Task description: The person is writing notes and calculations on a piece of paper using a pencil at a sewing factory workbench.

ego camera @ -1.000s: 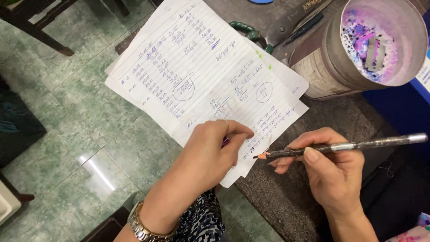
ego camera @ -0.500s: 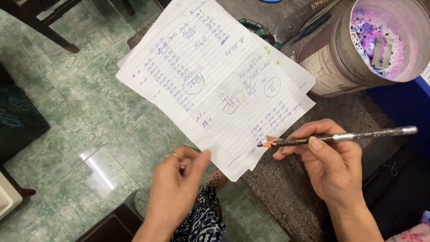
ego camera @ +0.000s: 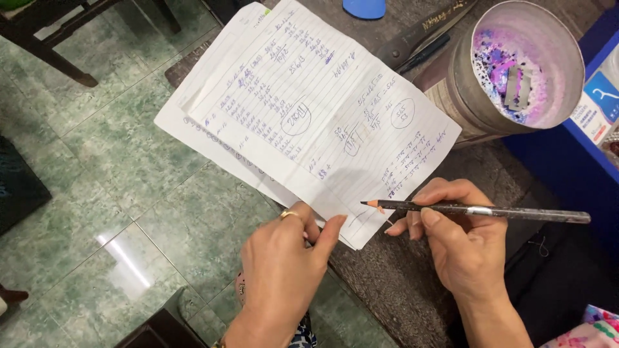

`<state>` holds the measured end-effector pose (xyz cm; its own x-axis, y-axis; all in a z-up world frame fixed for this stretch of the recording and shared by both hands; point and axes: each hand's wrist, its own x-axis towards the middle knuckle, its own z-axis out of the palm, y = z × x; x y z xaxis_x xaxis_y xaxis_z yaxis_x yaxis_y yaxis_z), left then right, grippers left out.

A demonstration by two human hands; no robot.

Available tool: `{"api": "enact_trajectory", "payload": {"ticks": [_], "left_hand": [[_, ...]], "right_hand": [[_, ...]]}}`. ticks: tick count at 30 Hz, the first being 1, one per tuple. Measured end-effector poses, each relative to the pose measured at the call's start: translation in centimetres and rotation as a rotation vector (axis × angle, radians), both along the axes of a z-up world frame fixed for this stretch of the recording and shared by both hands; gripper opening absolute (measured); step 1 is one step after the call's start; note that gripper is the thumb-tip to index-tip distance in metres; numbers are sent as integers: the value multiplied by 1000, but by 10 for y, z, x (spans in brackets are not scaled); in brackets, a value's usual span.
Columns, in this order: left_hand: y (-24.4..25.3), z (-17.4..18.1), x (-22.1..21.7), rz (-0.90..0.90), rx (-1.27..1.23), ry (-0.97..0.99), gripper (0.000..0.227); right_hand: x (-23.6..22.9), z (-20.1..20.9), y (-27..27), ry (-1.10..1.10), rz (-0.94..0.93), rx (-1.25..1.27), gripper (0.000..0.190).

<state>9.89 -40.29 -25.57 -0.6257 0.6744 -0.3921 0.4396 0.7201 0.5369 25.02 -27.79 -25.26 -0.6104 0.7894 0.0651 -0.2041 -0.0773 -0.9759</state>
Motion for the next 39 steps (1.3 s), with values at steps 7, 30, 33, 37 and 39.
{"api": "enact_trajectory", "payload": {"ticks": [7,30,33,37,39], "left_hand": [[-7,-18,11,95,352,312,42],[6,7,-7,35,3,-94,33],[7,8,-7,26,15,-110,32],[5,4,-7,27,51,-74,32],[5,4,-7,14,65,-80,31]], "right_hand": [[0,0,0,-90,-80,-31,13],[-3,13,-17,-319,-65,235,18],[-7,11,-18,-250,-29,260,14],[-13,13,-15,-335,2,492,10],[-15,16,-17,-370,9,631,13]]}}
